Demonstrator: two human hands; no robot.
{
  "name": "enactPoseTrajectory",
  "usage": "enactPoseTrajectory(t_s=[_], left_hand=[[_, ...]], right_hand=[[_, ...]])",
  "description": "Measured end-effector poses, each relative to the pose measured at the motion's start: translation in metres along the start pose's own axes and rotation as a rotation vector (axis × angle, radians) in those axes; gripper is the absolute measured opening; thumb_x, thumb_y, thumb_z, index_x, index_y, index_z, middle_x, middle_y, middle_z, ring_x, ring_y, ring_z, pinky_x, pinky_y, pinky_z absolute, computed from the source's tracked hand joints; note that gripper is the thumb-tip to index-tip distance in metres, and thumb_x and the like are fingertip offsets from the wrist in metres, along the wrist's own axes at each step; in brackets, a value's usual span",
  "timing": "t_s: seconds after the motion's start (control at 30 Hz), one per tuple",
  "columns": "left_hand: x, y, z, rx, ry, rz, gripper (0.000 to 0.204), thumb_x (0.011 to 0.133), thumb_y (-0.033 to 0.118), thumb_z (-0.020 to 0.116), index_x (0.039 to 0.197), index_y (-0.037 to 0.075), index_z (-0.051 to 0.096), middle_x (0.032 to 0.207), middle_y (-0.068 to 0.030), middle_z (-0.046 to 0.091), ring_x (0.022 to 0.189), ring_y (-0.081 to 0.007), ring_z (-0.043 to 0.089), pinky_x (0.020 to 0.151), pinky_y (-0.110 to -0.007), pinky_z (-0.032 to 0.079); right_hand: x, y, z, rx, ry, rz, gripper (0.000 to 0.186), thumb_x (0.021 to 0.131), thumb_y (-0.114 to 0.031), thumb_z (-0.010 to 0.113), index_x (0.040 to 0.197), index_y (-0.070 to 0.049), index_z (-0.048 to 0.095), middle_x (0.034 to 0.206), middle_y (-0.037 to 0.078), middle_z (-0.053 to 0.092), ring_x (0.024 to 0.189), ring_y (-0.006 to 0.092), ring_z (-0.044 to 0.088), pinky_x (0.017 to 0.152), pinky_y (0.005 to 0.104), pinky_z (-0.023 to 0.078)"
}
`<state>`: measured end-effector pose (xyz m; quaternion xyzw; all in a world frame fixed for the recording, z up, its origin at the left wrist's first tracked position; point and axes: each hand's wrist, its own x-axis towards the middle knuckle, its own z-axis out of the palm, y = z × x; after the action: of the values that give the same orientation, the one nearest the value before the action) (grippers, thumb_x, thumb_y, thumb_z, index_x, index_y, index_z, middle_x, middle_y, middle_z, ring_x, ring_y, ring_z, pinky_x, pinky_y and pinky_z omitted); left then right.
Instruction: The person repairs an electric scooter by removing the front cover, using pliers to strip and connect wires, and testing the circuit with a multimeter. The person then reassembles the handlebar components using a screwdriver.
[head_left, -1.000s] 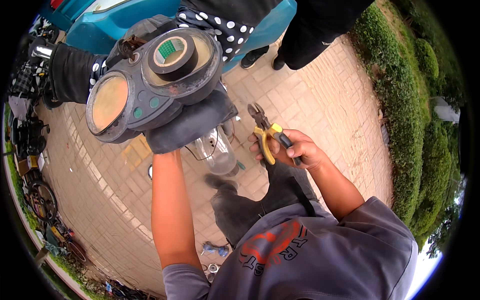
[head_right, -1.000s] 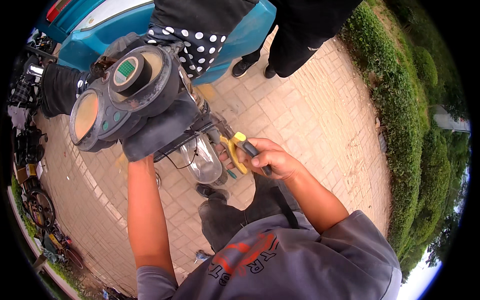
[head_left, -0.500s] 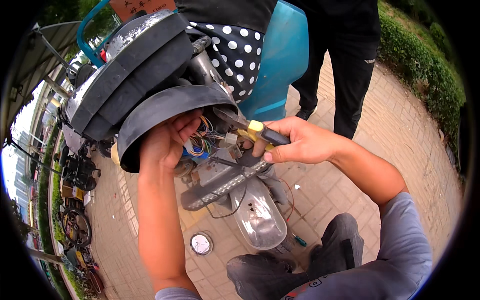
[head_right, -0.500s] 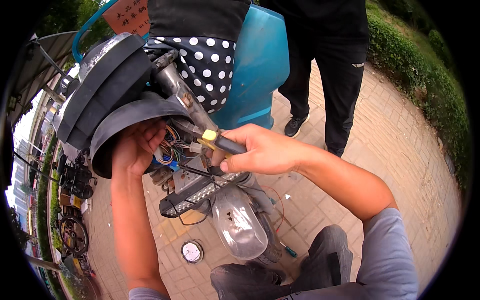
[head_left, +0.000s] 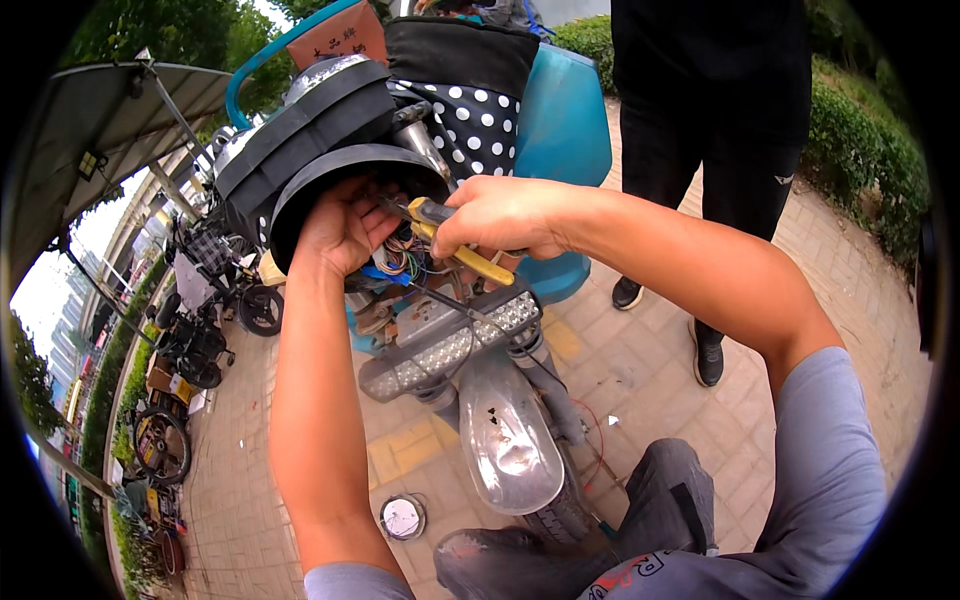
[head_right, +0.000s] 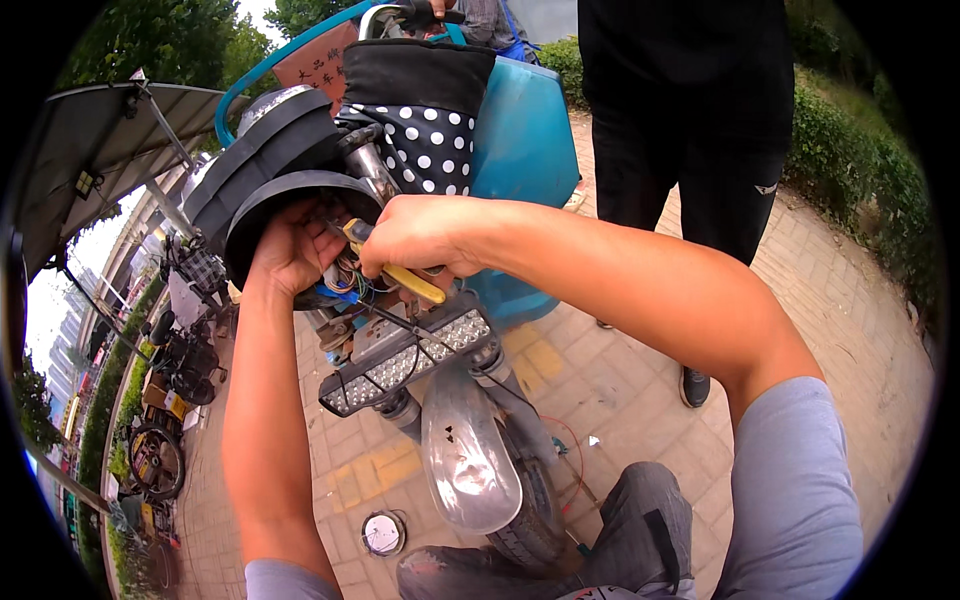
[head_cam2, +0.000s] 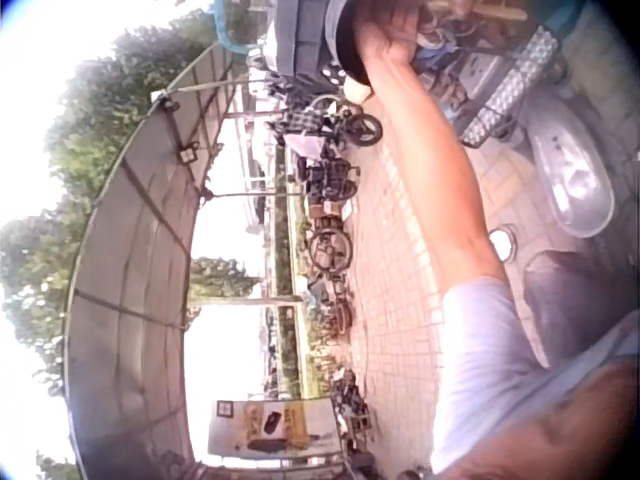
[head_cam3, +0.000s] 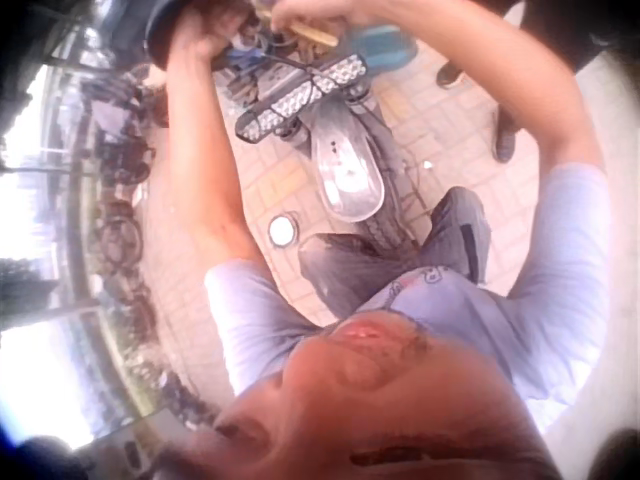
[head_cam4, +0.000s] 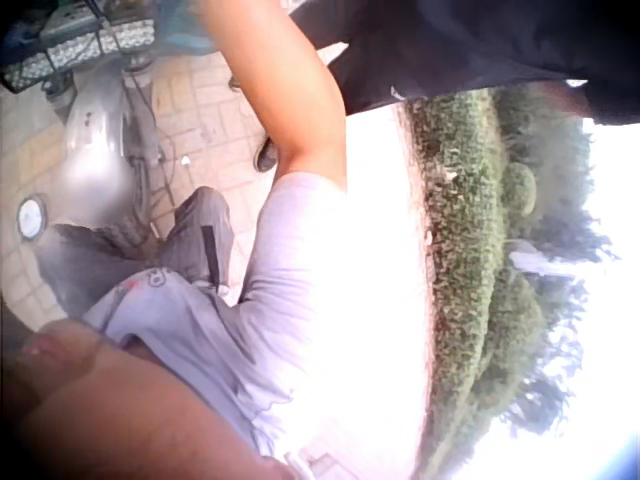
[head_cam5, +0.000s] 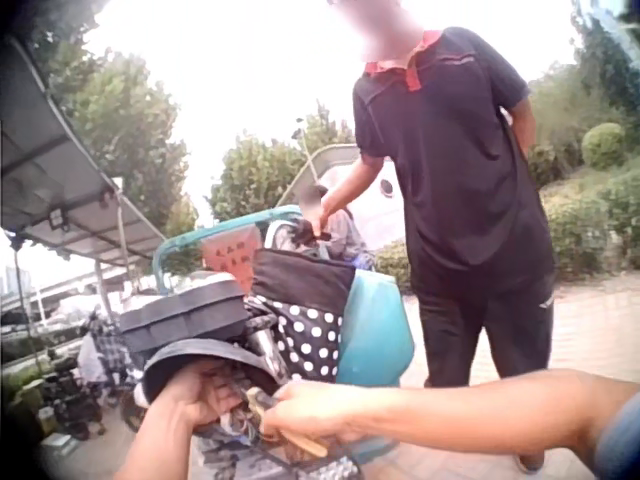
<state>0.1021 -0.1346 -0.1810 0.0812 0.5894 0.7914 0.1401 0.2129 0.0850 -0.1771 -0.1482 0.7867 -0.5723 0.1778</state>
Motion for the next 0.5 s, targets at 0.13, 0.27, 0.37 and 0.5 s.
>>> enactPoseTrajectory(t_s=[0.13,0.27,0.37,0.5], left_hand=[[-0.001,-0.002,0.010,-0.017,0.097,0.067,0.024,0.094,0.026,0.051,0.111,0.010,0.056,0.110,-0.0104,0.065,0.098,-0.0276,0.064,0.089,-0.041,0.051],[-0.003,-0.002,0.009,0.014,0.021,0.064,0.027,0.094,0.026,0.050,0.116,0.011,0.055,0.108,-0.0095,0.064,0.094,-0.0262,0.064,0.090,-0.042,0.051],[0.004,-0.002,0.003,0.002,0.018,0.039,0.028,0.095,0.027,0.050,0.117,0.012,0.055,0.107,-0.0095,0.063,0.093,-0.0251,0.064,0.085,-0.040,0.053],[0.005,-0.004,0.003,0.017,0.034,0.049,0.027,0.095,0.028,0.050,0.116,0.012,0.055,0.107,-0.0097,0.063,0.091,-0.0246,0.064,0.079,-0.038,0.055]], right_hand=[[0.009,-0.002,0.000,0.010,0.025,0.006,0.031,0.082,-0.014,0.065,0.104,0.006,0.055,0.094,0.018,0.062,0.081,0.0262,0.067,0.061,0.0428,0.058],[0.023,0.001,0.002,0.040,-0.002,-0.014,0.030,0.083,-0.014,0.064,0.104,0.006,0.056,0.090,0.018,0.062,0.078,0.0273,0.067,0.061,0.0433,0.059],[0.022,-0.001,0.003,0.030,0.020,-0.022,0.025,0.082,-0.014,0.064,0.095,0.007,0.059,0.084,0.018,0.062,0.076,0.0264,0.066,0.062,0.0426,0.058],[0.023,-0.003,0.007,-0.009,0.041,-0.031,0.024,0.082,-0.015,0.063,0.091,0.007,0.061,0.081,0.018,0.061,0.075,0.0260,0.066,0.060,0.0421,0.057]])
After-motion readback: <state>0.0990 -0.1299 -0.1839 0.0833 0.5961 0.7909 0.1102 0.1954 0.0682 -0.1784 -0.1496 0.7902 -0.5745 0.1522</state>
